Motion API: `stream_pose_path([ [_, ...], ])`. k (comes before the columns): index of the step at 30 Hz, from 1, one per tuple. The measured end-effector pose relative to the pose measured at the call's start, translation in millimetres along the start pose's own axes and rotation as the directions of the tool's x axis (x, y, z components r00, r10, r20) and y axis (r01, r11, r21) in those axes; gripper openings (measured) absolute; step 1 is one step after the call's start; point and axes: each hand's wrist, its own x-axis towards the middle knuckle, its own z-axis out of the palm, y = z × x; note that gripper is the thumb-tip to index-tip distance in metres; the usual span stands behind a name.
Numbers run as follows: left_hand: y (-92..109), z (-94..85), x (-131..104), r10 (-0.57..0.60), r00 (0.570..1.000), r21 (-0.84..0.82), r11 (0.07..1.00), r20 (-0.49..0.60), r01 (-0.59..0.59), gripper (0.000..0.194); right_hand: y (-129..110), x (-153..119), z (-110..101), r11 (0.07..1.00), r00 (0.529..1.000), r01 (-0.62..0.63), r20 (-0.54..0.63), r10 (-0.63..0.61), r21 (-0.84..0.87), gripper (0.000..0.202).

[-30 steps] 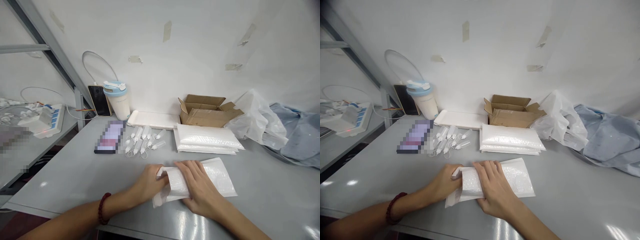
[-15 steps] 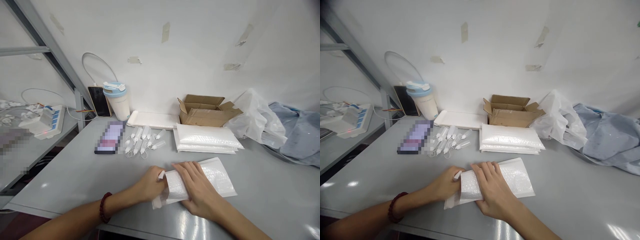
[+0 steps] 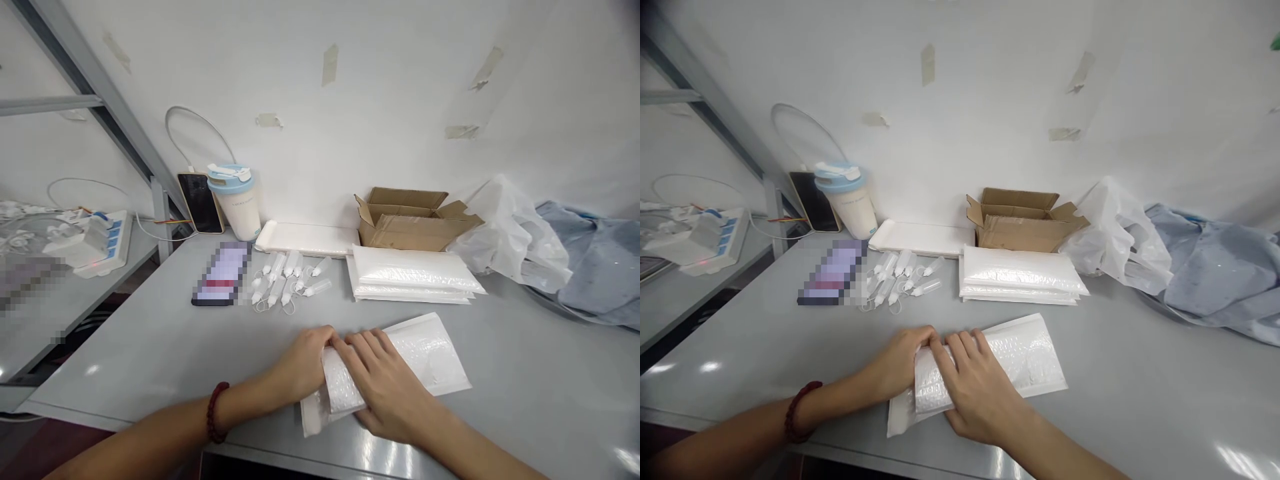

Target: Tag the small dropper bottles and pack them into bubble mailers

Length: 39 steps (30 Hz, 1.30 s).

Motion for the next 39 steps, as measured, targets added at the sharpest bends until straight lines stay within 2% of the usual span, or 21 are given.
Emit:
stream_pose_path([
  [3,1,-8.0,3,-0.011,0.998,-0.124,0.992,0.066,0.019,0.008,4,0,-1,0.999,0.999,-0.025,-0.021,0.025,-0.030,0.075],
  [6,3,-17.2,5,-0.052,0.992,-0.268,0.960,0.117,0.082,0.021,11,-1,-3,0.993,0.993,-0.039,-0.117,0.025,-0.113,0.065],
  [10,3,-29.8,6,-0.229,0.972,-0.413,0.881,0.054,0.231,0.036,16,-2,-3,0.966,0.962,-0.006,-0.265,-0.066,-0.260,0.048],
  [12,2,-36.6,7,-0.283,0.958,-0.428,0.862,0.042,0.274,0.041,15,-2,-2,0.948,0.957,0.022,-0.268,-0.113,-0.318,0.043],
  [15,1,-45.5,7,-0.315,0.940,-0.443,0.830,0.129,0.339,0.050,14,-1,4,0.936,0.963,0.026,-0.242,-0.117,-0.351,0.039],
  [17,0,-48.6,7,-0.278,0.953,-0.463,0.833,0.124,0.303,0.049,13,-1,7,0.936,0.968,0.023,-0.225,-0.108,-0.351,0.037],
  [20,0,-47.3,6,-0.186,0.981,-0.451,0.872,0.053,0.190,0.034,13,-2,10,0.938,0.970,0.033,-0.217,-0.114,-0.345,0.036],
  [25,4,-38.8,2,-0.085,0.996,-0.352,0.931,0.030,0.091,0.012,12,-2,16,0.933,0.959,0.038,-0.251,-0.135,-0.358,0.036],
  [27,7,-36.9,0,-0.039,0.998,-0.304,0.951,0.057,0.054,0.006,11,-2,17,0.930,0.952,0.037,-0.270,-0.144,-0.367,0.035],
  [30,9,-34.7,0,-0.016,0.995,-0.283,0.958,0.098,0.043,0.009,8,-3,15,0.929,0.935,0.075,-0.298,-0.191,-0.361,0.035],
  [35,1,-29.3,4,-0.003,0.995,-0.332,0.943,0.096,0.035,0.013,-2,-4,10,0.937,0.894,0.169,-0.352,-0.276,-0.306,0.031],
  [39,-6,-35.5,9,-0.036,0.999,-0.379,0.924,0.026,0.043,0.012,-5,-5,11,0.939,0.875,0.182,-0.389,-0.290,-0.291,0.028],
])
